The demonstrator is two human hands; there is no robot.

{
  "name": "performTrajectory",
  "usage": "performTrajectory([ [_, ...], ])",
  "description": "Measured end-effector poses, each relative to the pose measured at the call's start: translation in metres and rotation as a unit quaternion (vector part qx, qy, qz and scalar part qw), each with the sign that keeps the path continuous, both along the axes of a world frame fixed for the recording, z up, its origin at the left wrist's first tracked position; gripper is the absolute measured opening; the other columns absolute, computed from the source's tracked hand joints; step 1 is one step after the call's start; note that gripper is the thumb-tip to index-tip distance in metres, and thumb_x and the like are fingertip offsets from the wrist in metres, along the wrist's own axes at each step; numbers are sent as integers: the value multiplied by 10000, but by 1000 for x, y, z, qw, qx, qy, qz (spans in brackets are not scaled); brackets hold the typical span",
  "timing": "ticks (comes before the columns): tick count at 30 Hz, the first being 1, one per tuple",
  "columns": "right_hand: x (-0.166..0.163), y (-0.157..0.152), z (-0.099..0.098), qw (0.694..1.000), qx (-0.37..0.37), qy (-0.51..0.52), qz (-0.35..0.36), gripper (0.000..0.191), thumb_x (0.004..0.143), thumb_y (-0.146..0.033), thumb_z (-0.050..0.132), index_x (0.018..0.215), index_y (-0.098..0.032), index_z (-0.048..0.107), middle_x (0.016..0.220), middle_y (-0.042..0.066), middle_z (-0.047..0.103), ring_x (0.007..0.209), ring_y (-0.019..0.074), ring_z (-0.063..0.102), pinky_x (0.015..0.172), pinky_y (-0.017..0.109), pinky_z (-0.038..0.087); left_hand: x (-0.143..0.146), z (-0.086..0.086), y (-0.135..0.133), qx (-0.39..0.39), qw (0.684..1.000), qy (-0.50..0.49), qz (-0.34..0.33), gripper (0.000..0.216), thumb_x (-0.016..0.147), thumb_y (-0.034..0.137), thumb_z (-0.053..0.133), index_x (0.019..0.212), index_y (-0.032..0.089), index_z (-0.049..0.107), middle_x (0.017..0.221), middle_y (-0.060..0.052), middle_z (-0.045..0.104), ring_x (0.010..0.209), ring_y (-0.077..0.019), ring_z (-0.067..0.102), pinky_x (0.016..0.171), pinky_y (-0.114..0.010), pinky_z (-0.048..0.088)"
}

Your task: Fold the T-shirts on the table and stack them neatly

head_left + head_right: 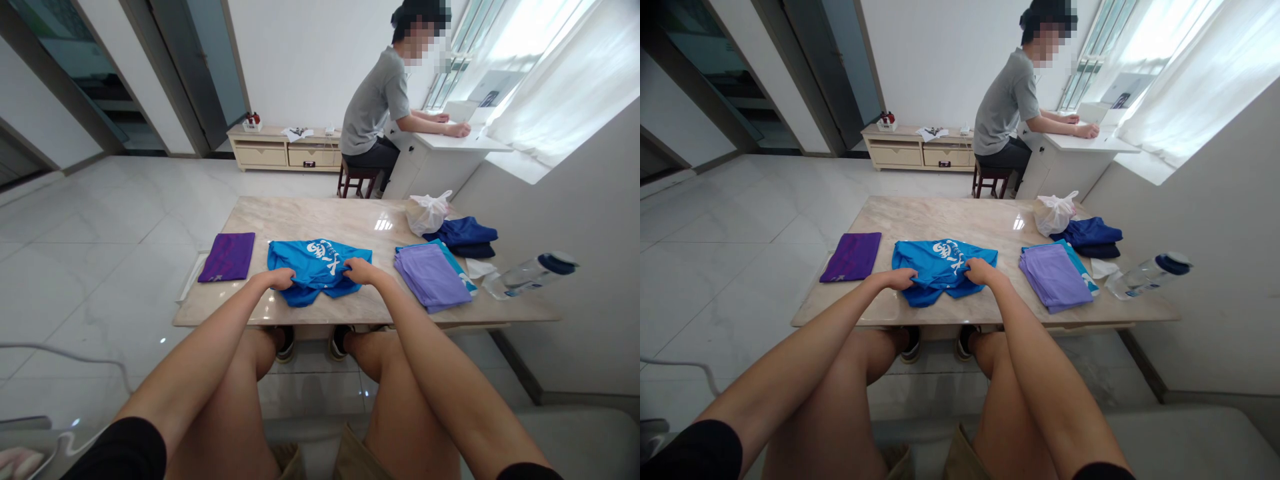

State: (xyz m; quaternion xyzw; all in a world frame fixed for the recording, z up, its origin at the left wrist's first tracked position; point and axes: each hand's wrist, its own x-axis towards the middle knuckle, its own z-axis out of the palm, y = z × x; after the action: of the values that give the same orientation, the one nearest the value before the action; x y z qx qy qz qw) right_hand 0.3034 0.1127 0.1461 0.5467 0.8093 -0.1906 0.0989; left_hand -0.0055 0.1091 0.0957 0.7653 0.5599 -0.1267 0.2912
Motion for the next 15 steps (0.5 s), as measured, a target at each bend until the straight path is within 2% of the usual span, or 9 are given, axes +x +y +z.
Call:
performTrajectory([
  [3, -3, 0, -6, 1000, -18, -9, 6, 299, 1054, -216, 640, 1303, -153, 793, 1399, 166, 777, 1238, 310, 755, 1004, 323, 569, -1, -1, -1, -5, 1000, 4, 2, 53, 762, 199, 636, 813, 206, 645, 890, -68, 735, 821, -237, 630, 740, -317, 460],
  [9, -12, 0, -16, 998, -59, -27, 18, 267, 977, -252, 774, 1229, -183, 824, 1371, 162, 794, 1209, 329, 776, 969, 339, 600, -1, 0, -1, -5, 1000, 2, 2, 37, 754, 211, 651, 790, 215, 641, 895, -70, 734, 837, -248, 639, 757, -326, 460],
  [15, -15, 0, -16, 997, -68, -34, 27, 316, 997, -269, 755, 1296, -177, 803, 1433, 181, 765, 1256, 346, 765, 979, 358, 607, 0, 3, -2, -5, 1000, -9, 3, 39, 754, 205, 657, 750, 217, 620, 831, -59, 708, 797, -233, 610, 725, -318, 440],
])
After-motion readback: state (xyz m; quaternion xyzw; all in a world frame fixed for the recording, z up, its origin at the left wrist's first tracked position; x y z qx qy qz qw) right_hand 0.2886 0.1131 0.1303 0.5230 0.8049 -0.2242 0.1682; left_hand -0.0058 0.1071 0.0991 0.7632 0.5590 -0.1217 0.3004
